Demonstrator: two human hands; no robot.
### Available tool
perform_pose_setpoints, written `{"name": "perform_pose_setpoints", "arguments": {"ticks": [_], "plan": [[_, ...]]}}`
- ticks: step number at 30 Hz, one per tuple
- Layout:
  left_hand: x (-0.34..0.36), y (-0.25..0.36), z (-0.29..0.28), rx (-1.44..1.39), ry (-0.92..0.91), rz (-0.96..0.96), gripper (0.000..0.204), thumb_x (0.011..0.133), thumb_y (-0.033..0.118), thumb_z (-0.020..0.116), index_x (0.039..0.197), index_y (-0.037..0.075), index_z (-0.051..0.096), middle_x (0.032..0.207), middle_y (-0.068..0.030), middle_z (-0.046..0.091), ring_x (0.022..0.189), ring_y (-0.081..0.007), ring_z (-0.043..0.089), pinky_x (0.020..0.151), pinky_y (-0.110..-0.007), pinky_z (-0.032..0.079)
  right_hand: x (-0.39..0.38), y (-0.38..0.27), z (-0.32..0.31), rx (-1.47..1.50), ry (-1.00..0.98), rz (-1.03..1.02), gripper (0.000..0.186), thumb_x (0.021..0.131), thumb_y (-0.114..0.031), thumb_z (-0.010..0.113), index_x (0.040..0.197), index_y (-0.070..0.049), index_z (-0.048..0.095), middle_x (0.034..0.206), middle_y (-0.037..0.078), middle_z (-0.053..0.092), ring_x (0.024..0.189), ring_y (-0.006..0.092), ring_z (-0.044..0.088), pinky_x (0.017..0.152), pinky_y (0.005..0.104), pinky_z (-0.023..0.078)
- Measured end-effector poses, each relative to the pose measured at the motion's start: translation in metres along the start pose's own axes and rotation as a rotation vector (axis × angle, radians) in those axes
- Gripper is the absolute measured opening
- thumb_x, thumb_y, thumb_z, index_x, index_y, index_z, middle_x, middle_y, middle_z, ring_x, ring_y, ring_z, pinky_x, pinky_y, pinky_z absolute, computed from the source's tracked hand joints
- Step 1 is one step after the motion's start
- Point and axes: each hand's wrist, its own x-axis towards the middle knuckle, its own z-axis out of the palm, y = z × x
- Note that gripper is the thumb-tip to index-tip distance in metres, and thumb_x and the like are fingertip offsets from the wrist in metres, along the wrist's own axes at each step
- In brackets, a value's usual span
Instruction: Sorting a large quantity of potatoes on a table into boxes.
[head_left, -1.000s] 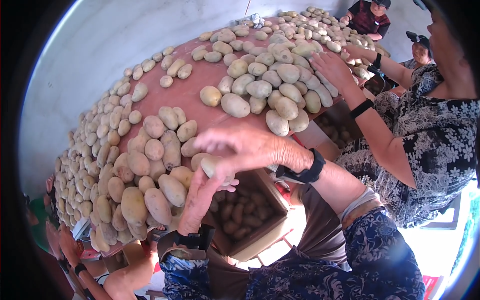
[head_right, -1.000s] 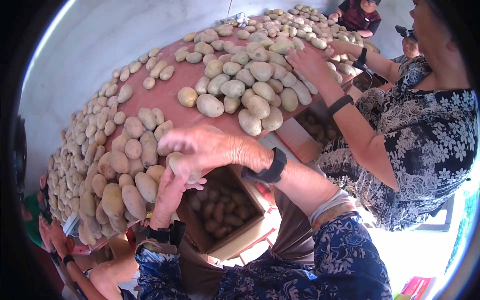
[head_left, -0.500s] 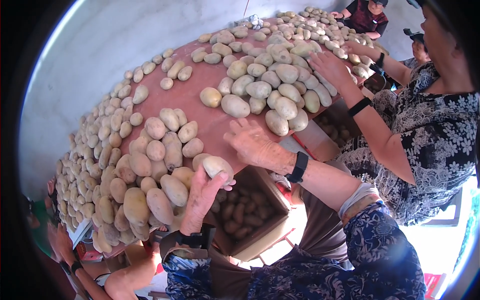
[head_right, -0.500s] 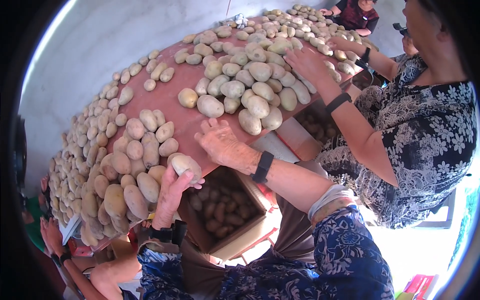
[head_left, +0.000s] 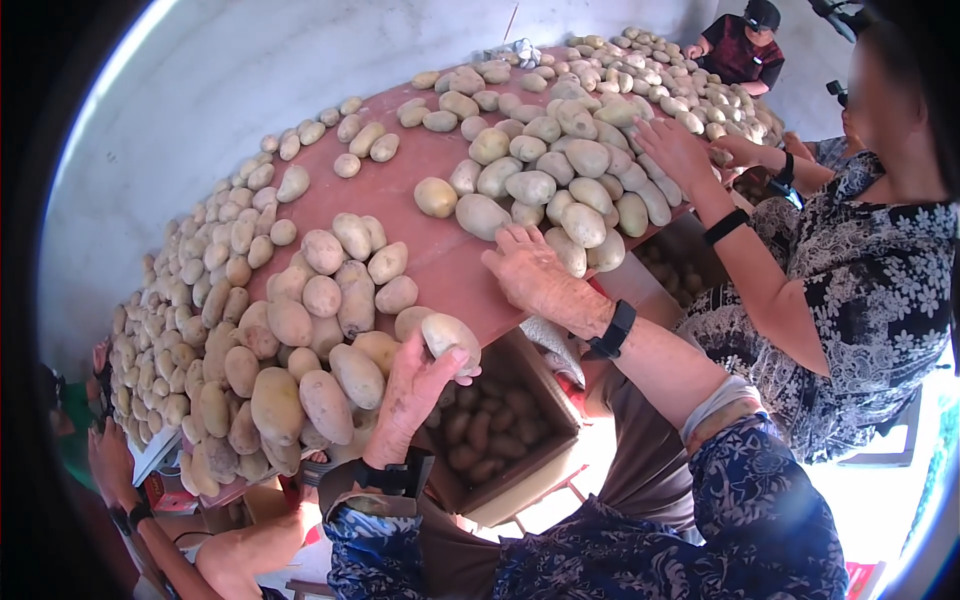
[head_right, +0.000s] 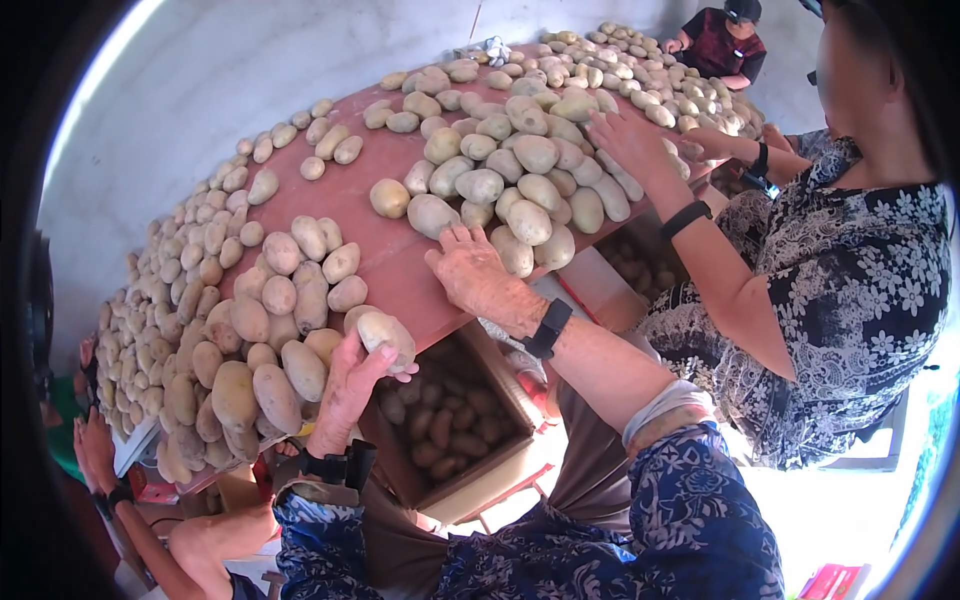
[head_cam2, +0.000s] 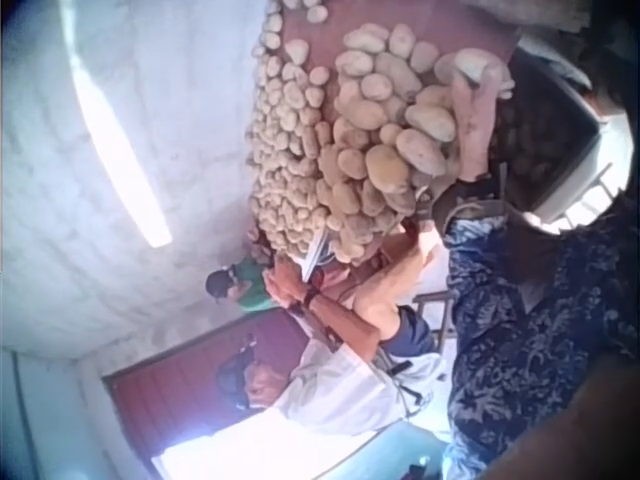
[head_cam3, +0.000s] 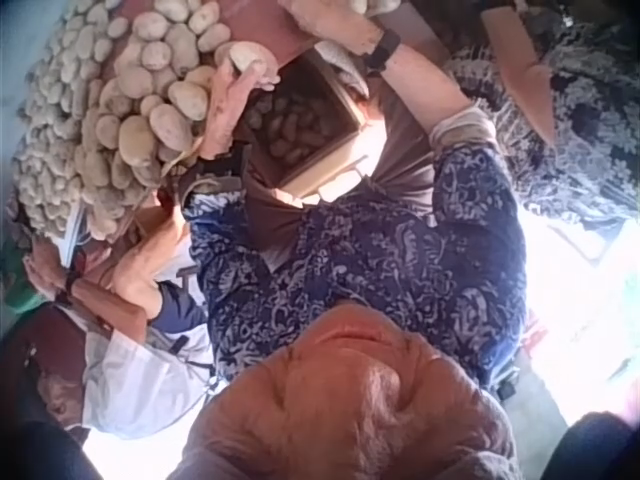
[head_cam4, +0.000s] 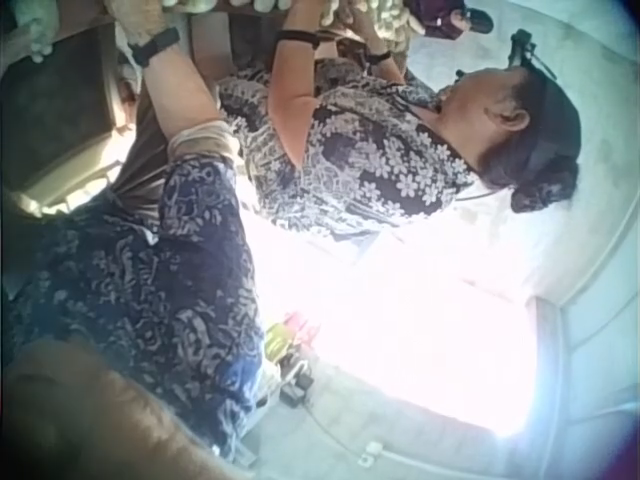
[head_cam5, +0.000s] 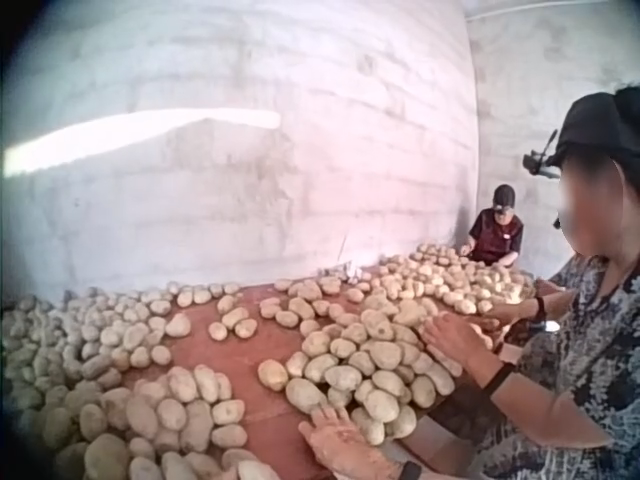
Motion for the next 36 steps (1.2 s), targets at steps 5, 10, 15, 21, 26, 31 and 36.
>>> {"name": "perform_pose_setpoints", "arguments": {"ticks": [5,10,15,21,26,31,36], "plan": [[-0.004,-0.003,-0.002,-0.068,0.014,0.035,0.043,0.095,0.021,0.061,0.127,-0.003,0.046,0.106,-0.0149,0.063,0.085,-0.0236,0.069,0.070,-0.031,0.059,0.006,-0.034,-0.046,0.454,0.193,-0.045,0.029,0.090,-0.020,0.062,0.114,-0.004,0.060,0.109,0.018,0.060,0.106,0.0364,0.058,0.094,0.0422,0.049],[0.003,-0.009,-0.006,-0.024,-0.042,0.084,0.054,0.100,0.037,0.051,0.136,-0.002,0.041,0.114,-0.0197,0.063,0.090,-0.0284,0.070,0.072,-0.036,0.060,0.002,-0.052,-0.047,0.906,-0.130,-0.172,0.051,0.100,-0.043,0.049,0.129,-0.002,0.051,0.108,0.021,0.064,0.099,0.0389,0.065,0.084,0.0439,0.052],[0.001,-0.002,-0.001,-0.020,-0.014,0.161,0.056,0.101,0.039,0.049,0.140,0.001,0.037,0.114,-0.0184,0.064,0.092,-0.0288,0.070,0.074,-0.037,0.060,0.005,-0.049,-0.060,0.990,-0.165,-0.156,0.056,0.100,-0.046,0.050,0.132,-0.001,0.048,0.095,0.021,0.066,0.092,0.0371,0.068,0.080,0.0430,0.053],[0.007,-0.006,-0.002,-0.146,-0.032,0.149,0.054,0.104,0.029,0.045,0.149,0.004,0.028,0.132,-0.0193,0.054,0.105,-0.0325,0.066,0.079,-0.041,0.061,0.010,-0.046,-0.043,0.841,0.101,-0.316,0.057,0.096,-0.039,0.059,0.136,-0.002,0.044,0.117,0.023,0.058,0.096,0.0352,0.067,0.081,0.0409,0.055],[0.005,-0.016,-0.004,-0.352,0.108,0.152,0.054,0.105,0.023,0.042,0.152,0.006,0.022,0.136,-0.0195,0.052,0.114,-0.0317,0.063,0.090,-0.043,0.058,-0.002,-0.064,-0.054,0.740,0.034,-0.236,0.065,0.087,-0.034,0.070,0.138,-0.004,0.043,0.129,0.018,0.052,0.105,0.0353,0.063,0.083,0.0428,0.056],[0.000,-0.007,0.001,-0.154,0.054,0.213,0.062,0.102,0.018,0.048,0.153,0.005,0.017,0.137,-0.0200,0.050,0.116,-0.0274,0.060,0.092,-0.039,0.055,0.001,-0.065,-0.062,0.681,-0.128,-0.134,0.065,0.081,-0.028,0.075,0.134,-0.007,0.046,0.127,0.016,0.052,0.109,0.0371,0.060,0.087,0.0453,0.055],[-0.009,-0.004,-0.007,-0.071,-0.117,0.129,0.063,0.098,0.013,0.054,0.152,0.004,0.022,0.129,-0.0191,0.057,0.108,-0.0238,0.064,0.085,-0.034,0.056,0.005,-0.027,-0.068,0.308,0.132,0.004,0.055,0.073,-0.017,0.072,0.124,-0.011,0.053,0.117,0.017,0.056,0.106,0.0364,0.061,0.087,0.0454,0.054]]}}
